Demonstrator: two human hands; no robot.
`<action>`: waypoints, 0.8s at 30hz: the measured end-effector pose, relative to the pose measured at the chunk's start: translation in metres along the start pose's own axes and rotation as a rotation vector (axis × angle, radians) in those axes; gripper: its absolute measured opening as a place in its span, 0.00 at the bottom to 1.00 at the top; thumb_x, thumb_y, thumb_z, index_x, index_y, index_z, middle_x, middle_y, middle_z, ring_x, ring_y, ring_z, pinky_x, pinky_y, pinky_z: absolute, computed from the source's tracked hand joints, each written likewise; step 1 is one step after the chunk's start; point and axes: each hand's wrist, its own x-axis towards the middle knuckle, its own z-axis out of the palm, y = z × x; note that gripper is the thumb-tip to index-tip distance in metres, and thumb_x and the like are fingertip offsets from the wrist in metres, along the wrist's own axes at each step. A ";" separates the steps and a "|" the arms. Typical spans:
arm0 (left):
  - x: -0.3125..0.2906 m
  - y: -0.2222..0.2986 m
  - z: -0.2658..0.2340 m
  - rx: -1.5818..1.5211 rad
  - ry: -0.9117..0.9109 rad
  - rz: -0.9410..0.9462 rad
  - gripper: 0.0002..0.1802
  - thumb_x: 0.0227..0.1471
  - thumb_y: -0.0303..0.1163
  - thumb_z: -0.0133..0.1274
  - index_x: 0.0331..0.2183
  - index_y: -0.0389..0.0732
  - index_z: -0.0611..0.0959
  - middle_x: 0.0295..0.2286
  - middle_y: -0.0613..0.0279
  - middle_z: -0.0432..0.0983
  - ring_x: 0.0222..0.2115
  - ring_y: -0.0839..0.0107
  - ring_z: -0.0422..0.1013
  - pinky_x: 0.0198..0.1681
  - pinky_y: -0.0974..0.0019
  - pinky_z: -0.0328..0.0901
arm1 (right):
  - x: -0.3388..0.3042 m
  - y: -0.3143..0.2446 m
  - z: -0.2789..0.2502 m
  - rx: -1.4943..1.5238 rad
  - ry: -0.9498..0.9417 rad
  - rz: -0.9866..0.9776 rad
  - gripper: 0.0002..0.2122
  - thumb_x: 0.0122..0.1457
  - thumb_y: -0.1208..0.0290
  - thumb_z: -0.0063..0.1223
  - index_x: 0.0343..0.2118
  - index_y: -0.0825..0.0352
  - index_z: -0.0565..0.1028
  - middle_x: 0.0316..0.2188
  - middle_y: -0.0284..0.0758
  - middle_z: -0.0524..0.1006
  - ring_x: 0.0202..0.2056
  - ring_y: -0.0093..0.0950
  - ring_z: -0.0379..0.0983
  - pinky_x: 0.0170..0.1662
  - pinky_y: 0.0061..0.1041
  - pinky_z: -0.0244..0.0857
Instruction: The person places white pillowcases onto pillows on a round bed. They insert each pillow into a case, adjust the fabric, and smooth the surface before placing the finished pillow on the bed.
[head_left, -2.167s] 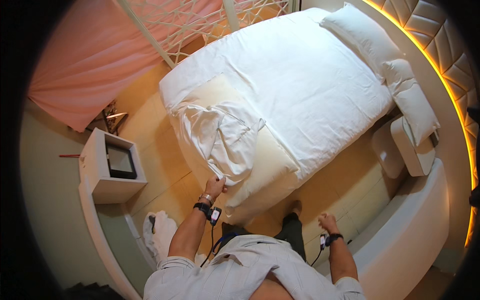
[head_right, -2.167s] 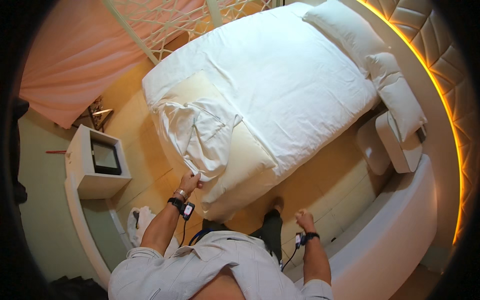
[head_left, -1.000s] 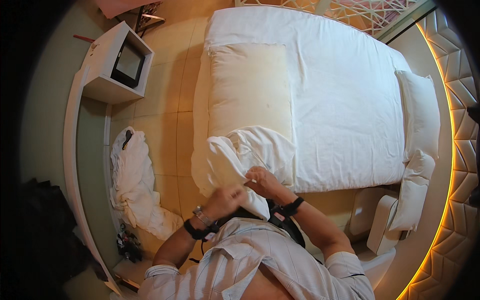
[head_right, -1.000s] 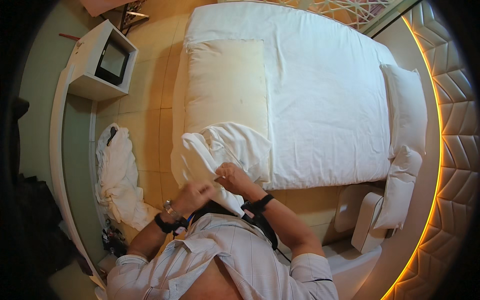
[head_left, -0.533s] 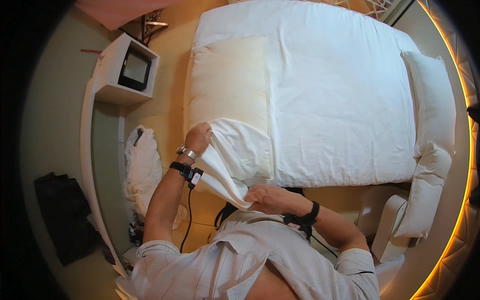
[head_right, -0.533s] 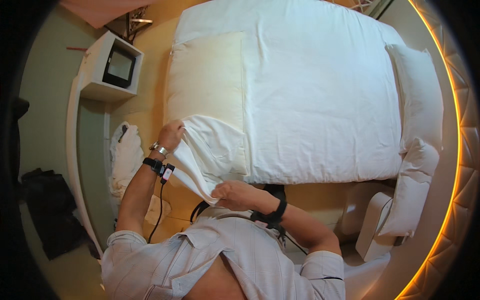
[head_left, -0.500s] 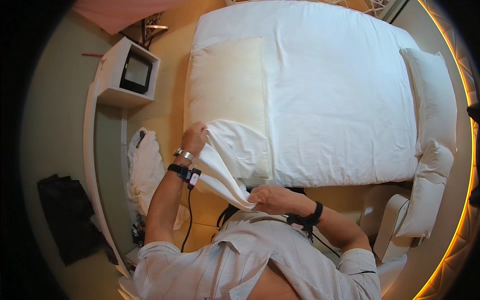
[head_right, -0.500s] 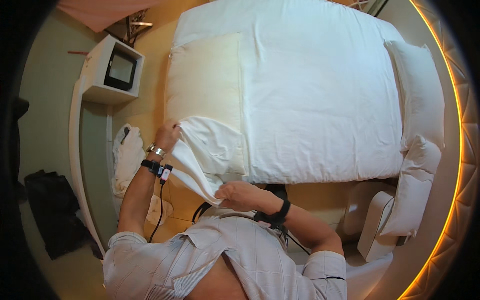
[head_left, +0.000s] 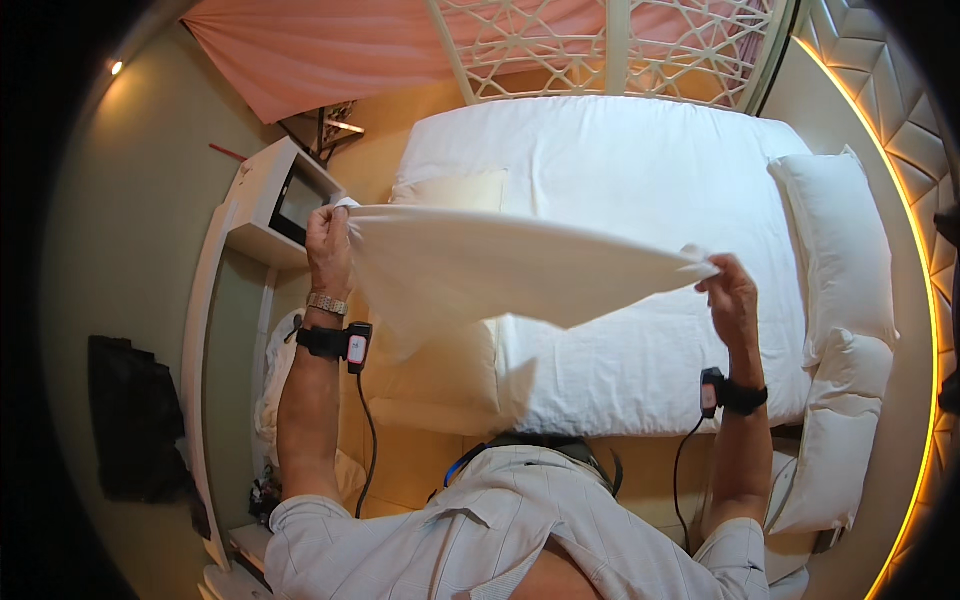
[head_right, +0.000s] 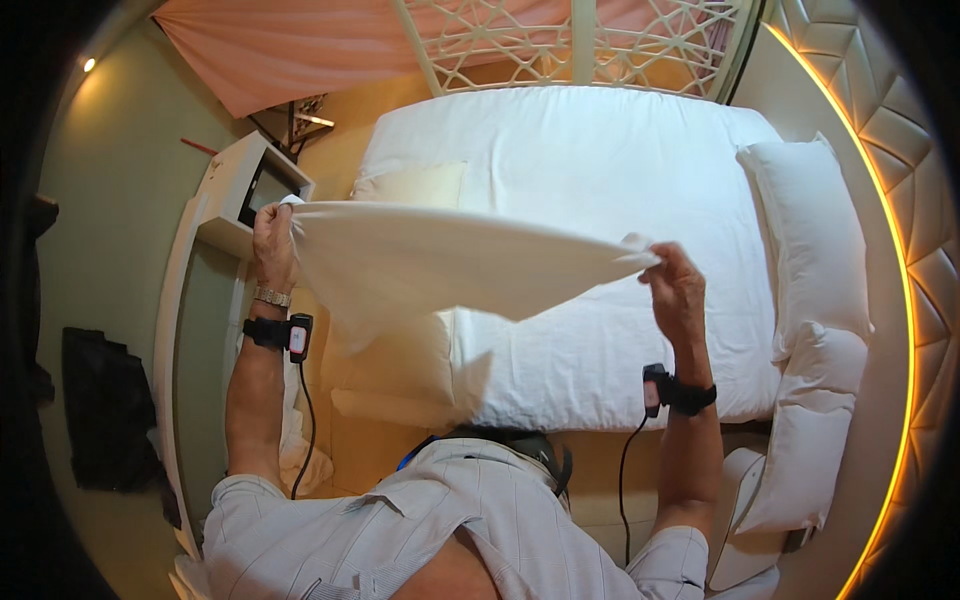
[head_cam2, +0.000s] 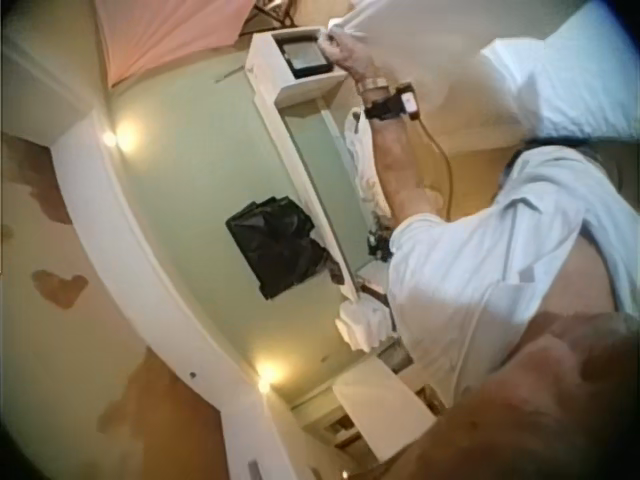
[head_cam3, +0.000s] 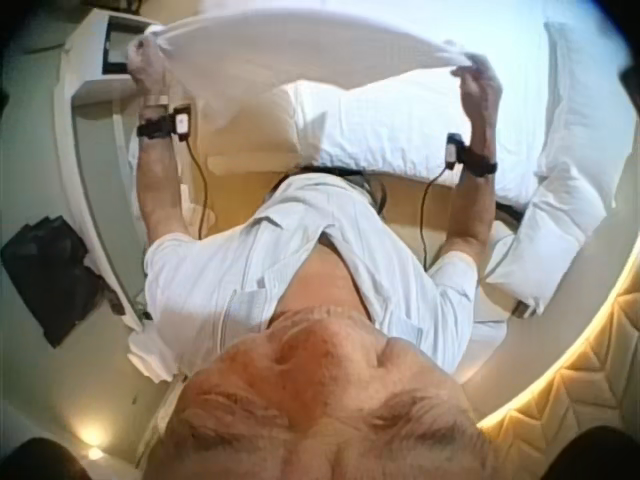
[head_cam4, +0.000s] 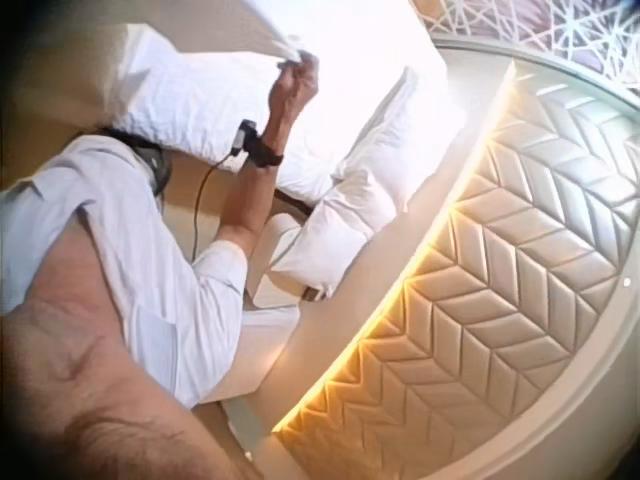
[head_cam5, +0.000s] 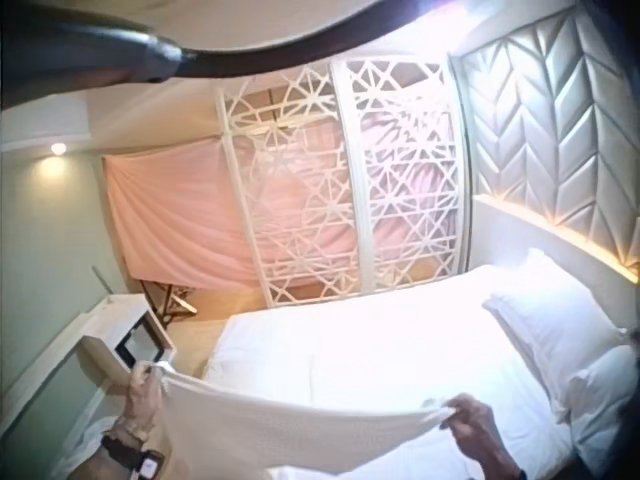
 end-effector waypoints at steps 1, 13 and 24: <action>-0.002 0.003 0.009 -0.117 -0.009 -0.036 0.11 0.68 0.36 0.56 0.44 0.39 0.77 0.37 0.68 0.76 0.36 0.79 0.71 0.42 0.72 0.70 | 0.010 -0.004 -0.007 0.049 0.060 -0.058 0.09 0.66 0.83 0.49 0.45 0.68 0.78 0.28 0.28 0.80 0.30 0.16 0.73 0.32 0.18 0.65; -0.151 -0.062 0.071 -0.258 -1.033 -0.429 0.05 0.64 0.30 0.59 0.38 0.44 0.78 0.33 0.74 0.74 0.32 0.85 0.68 0.37 0.75 0.68 | -0.013 -0.036 -0.067 0.396 0.554 -0.242 0.10 0.73 0.77 0.44 0.54 0.66 0.69 0.38 0.37 0.80 0.33 0.23 0.78 0.32 0.23 0.74; -0.332 -0.141 0.142 0.452 -1.380 -0.136 0.22 0.57 0.33 0.63 0.52 0.39 0.80 0.42 0.50 0.83 0.36 0.59 0.80 0.44 0.59 0.75 | -0.051 0.061 -0.142 0.610 0.161 0.003 0.11 0.75 0.75 0.44 0.57 0.63 0.70 0.51 0.37 0.78 0.52 0.26 0.77 0.57 0.29 0.72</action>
